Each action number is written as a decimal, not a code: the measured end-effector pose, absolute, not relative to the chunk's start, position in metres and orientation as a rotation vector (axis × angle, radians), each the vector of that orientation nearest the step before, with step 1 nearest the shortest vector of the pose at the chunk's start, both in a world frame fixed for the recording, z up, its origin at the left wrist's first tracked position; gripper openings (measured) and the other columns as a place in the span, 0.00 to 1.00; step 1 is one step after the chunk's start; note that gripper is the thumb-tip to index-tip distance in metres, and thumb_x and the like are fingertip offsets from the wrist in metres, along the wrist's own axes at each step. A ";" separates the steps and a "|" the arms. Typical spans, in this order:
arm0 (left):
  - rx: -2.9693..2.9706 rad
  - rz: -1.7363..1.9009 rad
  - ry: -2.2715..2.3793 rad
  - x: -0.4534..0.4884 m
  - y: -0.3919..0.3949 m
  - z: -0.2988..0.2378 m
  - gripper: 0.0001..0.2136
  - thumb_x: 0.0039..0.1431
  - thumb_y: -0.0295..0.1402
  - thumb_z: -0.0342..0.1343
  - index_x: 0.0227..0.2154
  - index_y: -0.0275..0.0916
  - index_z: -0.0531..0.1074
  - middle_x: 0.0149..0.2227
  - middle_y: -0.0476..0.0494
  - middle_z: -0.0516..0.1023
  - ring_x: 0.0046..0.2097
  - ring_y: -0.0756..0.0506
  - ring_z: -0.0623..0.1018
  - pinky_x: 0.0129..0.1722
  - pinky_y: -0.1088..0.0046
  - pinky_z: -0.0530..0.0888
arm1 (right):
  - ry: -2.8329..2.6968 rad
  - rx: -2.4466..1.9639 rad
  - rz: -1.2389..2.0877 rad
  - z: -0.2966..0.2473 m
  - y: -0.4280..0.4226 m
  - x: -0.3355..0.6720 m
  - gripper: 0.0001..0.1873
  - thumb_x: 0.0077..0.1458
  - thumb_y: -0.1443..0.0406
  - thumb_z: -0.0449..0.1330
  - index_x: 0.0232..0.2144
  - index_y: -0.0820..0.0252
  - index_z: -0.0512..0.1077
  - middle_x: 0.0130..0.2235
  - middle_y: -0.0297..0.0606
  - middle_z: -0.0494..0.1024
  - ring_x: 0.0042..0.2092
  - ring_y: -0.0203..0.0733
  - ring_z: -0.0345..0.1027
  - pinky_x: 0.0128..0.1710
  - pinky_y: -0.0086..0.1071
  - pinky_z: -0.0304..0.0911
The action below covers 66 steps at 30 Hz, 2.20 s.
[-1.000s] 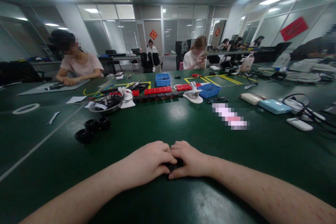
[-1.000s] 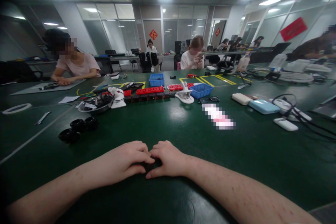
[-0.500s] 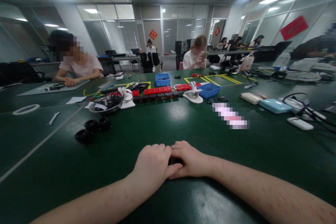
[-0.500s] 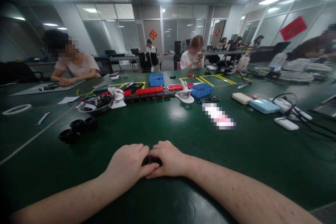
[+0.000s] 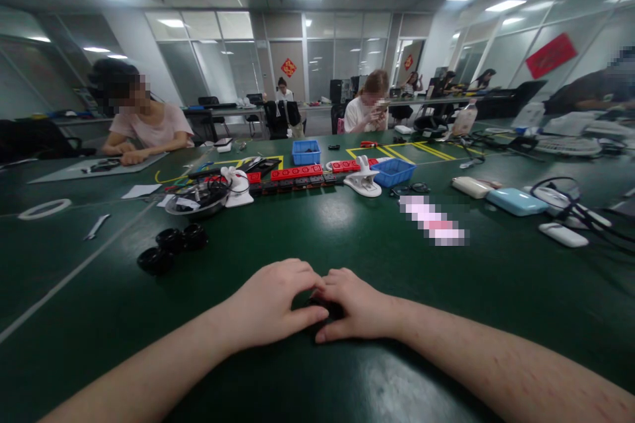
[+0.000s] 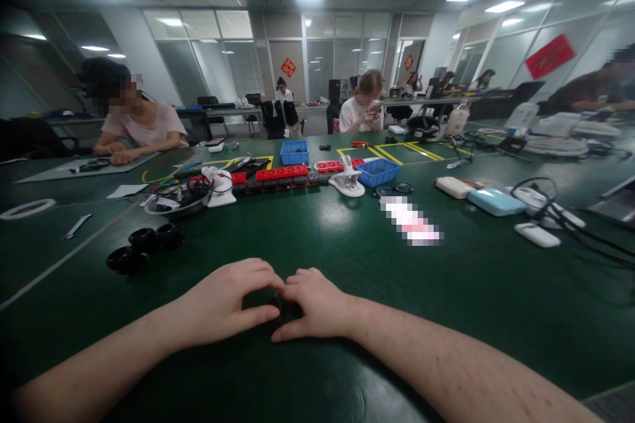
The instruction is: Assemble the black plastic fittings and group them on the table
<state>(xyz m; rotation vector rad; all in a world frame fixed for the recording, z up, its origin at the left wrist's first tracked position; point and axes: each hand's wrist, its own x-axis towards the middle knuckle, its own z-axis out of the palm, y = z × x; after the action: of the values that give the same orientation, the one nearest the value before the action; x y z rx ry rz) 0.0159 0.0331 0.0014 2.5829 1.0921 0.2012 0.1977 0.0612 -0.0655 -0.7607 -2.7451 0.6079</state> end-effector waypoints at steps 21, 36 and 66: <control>2.599 -0.065 1.368 0.034 0.024 -0.005 0.10 0.51 0.37 0.60 0.33 0.35 0.72 0.33 0.43 0.73 0.37 0.41 0.72 0.35 0.67 0.69 | -2.749 -0.741 0.583 -0.068 0.062 0.197 0.21 0.44 0.51 0.62 0.35 0.59 0.70 0.31 0.34 0.70 0.33 0.37 0.61 0.35 0.30 0.52; 2.689 -0.067 1.682 0.040 0.019 -0.016 0.25 0.52 0.55 0.47 0.29 0.34 0.71 0.29 0.38 0.74 0.33 0.38 0.72 0.32 0.62 0.68 | -2.736 -0.756 0.560 -0.070 0.062 0.197 0.21 0.44 0.50 0.61 0.31 0.62 0.70 0.30 0.35 0.71 0.33 0.38 0.61 0.34 0.31 0.53; 2.631 0.002 1.117 0.027 0.023 0.002 0.10 0.52 0.27 0.58 0.39 0.39 0.72 0.37 0.45 0.71 0.40 0.45 0.70 0.37 0.71 0.67 | -2.728 -0.765 0.641 -0.066 0.061 0.196 0.19 0.42 0.54 0.64 0.34 0.60 0.71 0.34 0.35 0.72 0.36 0.39 0.62 0.38 0.32 0.52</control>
<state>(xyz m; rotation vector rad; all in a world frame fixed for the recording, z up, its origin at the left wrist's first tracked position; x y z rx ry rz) 0.0266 0.0227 0.0023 2.6306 1.1166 0.0015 0.1958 0.0606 -0.0663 -0.7650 -2.7275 0.6408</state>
